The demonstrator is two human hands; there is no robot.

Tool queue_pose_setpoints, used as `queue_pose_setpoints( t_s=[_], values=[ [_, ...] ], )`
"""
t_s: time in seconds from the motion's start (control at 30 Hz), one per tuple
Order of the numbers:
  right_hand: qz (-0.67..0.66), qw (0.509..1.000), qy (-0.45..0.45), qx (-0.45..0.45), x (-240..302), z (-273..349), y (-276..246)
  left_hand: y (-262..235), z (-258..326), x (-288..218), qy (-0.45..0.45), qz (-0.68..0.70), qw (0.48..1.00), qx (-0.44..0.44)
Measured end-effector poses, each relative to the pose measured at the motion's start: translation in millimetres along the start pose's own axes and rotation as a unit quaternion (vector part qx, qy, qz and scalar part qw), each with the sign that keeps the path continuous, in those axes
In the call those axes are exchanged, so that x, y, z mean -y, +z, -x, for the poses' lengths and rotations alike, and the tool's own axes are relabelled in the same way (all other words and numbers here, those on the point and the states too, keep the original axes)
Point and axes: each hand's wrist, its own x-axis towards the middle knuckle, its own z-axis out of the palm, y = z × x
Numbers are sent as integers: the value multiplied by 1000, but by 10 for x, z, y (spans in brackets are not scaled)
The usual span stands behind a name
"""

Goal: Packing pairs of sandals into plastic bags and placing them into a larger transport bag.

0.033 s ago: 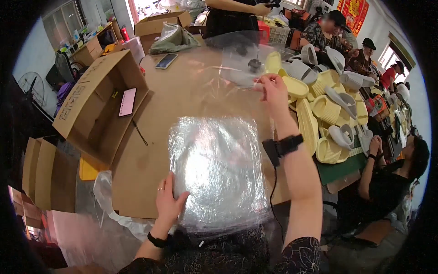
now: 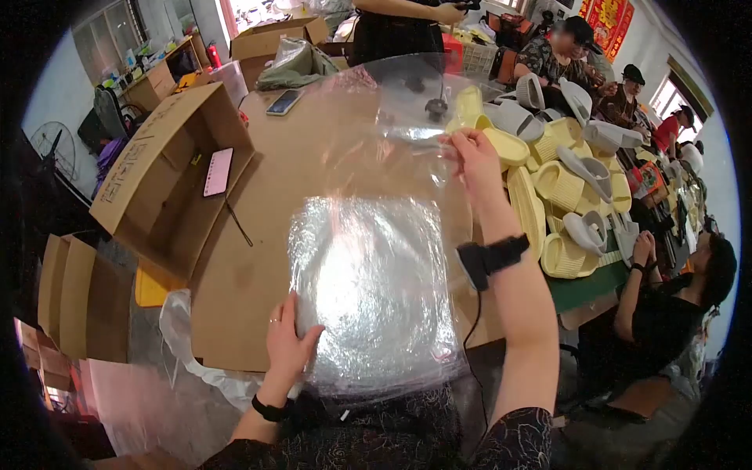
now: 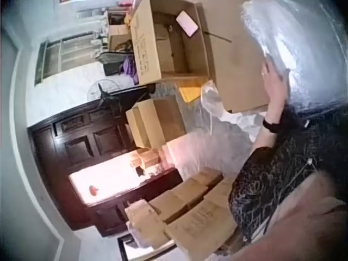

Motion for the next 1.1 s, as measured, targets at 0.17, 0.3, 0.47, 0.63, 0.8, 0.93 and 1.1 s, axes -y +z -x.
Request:
queue_pose_setpoints(
  t_s=[0.17, 0.3, 0.47, 0.63, 0.8, 0.93, 1.1],
  values=[
    [44, 986, 154, 47, 154, 804, -291, -25, -8, 11, 15, 4, 1000, -12],
    [96, 980, 169, -32, -130, 1503, -199, -88, -40, 32, -23, 61, 997, 36],
    [128, 976, 162, -64, -654, 1839, -306, -129, -121, 159, -50, 307, 950, 31],
    [467, 882, -50, -23, -874, 1979, -480, -191, -213, 78, -70, 211, 974, 42],
    [473, 879, 55, 14, -727, 2172, -471, -195, -351, -98, -71, 191, 976, 79],
    [426, 899, 96, 35, -708, 2120, -453, 44, -475, 82, -31, 152, 988, 23],
    [187, 959, 207, 42, -913, 2068, -625, -85, -623, -214, -73, 317, 934, 148]
  ],
)
